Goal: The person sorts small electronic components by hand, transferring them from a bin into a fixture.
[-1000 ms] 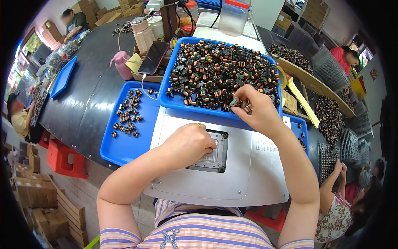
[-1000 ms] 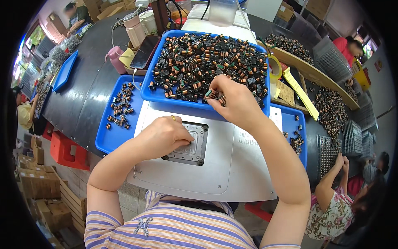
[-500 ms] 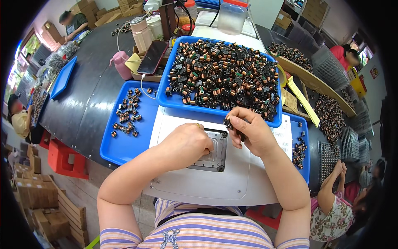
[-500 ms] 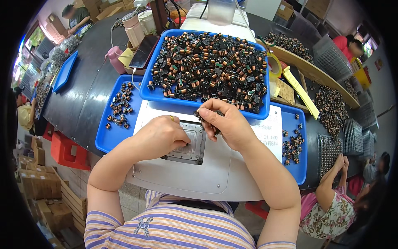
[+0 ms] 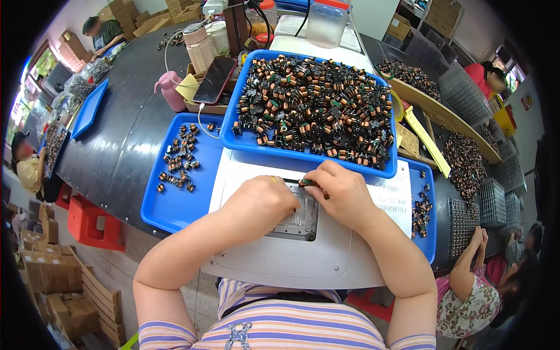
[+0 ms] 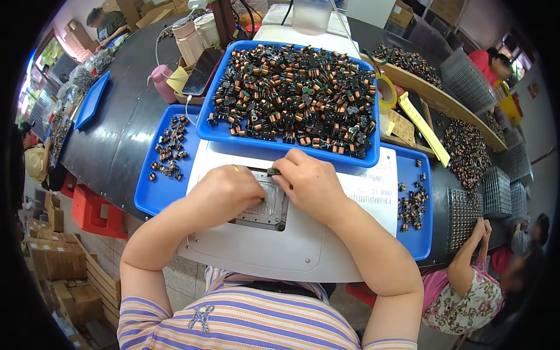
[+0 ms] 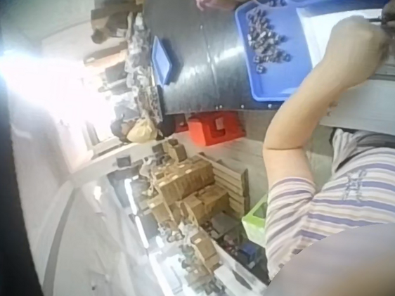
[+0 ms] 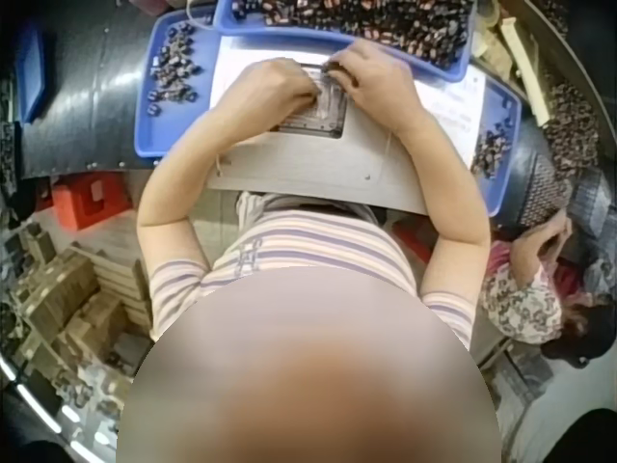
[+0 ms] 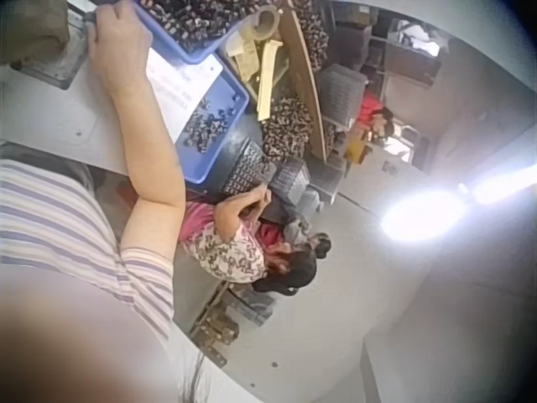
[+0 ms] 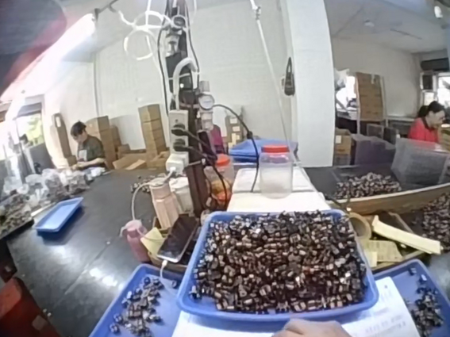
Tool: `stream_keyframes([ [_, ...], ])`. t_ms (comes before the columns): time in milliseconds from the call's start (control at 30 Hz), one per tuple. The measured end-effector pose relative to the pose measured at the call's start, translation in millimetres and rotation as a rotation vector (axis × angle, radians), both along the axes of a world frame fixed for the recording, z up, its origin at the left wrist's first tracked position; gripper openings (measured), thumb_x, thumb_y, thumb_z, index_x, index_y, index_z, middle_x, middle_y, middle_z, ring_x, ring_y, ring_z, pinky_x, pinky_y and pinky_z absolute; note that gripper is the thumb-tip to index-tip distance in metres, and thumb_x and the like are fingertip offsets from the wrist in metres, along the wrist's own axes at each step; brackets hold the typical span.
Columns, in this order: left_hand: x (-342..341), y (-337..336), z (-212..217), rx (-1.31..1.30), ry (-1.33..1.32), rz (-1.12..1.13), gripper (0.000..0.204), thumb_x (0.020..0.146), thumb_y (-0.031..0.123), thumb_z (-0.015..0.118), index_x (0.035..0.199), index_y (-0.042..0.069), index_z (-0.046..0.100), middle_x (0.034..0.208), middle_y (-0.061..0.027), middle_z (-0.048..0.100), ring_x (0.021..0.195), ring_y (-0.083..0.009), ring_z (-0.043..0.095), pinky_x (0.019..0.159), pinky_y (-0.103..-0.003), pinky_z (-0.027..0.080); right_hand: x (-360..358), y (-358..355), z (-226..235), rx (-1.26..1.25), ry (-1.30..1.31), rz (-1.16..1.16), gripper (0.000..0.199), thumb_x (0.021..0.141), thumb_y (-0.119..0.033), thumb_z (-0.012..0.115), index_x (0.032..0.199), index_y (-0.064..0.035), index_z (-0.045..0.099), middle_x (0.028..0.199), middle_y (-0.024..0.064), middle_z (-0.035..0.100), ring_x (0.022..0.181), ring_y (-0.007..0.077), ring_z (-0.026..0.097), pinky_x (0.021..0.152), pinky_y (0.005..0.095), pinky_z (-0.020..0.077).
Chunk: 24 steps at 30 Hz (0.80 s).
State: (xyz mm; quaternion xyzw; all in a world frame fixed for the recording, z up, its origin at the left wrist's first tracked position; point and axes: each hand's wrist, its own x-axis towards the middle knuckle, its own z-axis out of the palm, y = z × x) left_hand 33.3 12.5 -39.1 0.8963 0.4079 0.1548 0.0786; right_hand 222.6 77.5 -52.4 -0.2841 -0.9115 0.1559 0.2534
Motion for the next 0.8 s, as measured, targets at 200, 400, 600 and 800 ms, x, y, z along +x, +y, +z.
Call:
stream_keyframes([
  [200, -25.0, 37.7, 23.9, -0.697, -1.120, 0.286, 0.012, 0.082, 0.007, 0.061, 0.092, 0.001, 0.062, 0.084, -0.0039, 0.061, 0.076, -0.0088, 0.058, 0.066, -0.026, 0.049, -4.2, -9.0, -1.1, 0.034, -0.050, 0.182, 0.012, 0.073, -0.015, 0.068, 0.082, -0.0086, 0.062, 0.078, 0.0050, 0.055, 0.063, 0.0234, 0.057, 0.053, 0.0346, 0.0464],
  [400, -17.3, 60.7, 6.9, 0.065, -0.290, 0.515, 0.017, 0.077, 0.011, 0.065, 0.092, 0.004, 0.063, 0.076, -0.0060, 0.052, 0.067, -0.0188, 0.052, 0.063, -0.033, 0.042, -12.0, -11.5, -1.9, -0.004, -0.078, 0.252, 0.012, 0.074, -0.017, 0.067, 0.080, -0.0084, 0.061, 0.073, 0.0046, 0.055, 0.063, 0.0236, 0.057, 0.052, 0.0341, 0.0465],
  [600, 0.4, 62.2, -3.1, 0.209, -0.168, 0.463, 0.011, 0.074, 0.008, 0.061, 0.084, 0.003, 0.060, 0.086, -0.0134, 0.052, 0.082, -0.0309, 0.056, 0.069, -0.041, 0.047, -12.1, -20.0, -4.5, 0.087, -0.175, 0.227, 0.015, 0.073, -0.016, 0.064, 0.074, -0.0044, 0.055, 0.071, 0.0078, 0.052, 0.065, 0.0239, 0.059, 0.054, 0.0357, 0.0485],
  [800, 4.9, 56.0, 1.5, 0.145, -0.092, 0.537, 0.021, 0.074, 0.006, 0.063, 0.093, 0.005, 0.054, 0.085, -0.0113, 0.053, 0.083, -0.0297, 0.055, 0.072, -0.039, 0.045, -7.3, -14.6, 1.2, -0.378, 0.154, 0.148, 0.009, 0.078, -0.011, 0.062, 0.083, -0.0042, 0.059, 0.073, 0.0075, 0.059, 0.056, 0.0159, 0.055, 0.049, 0.0279, 0.0448],
])
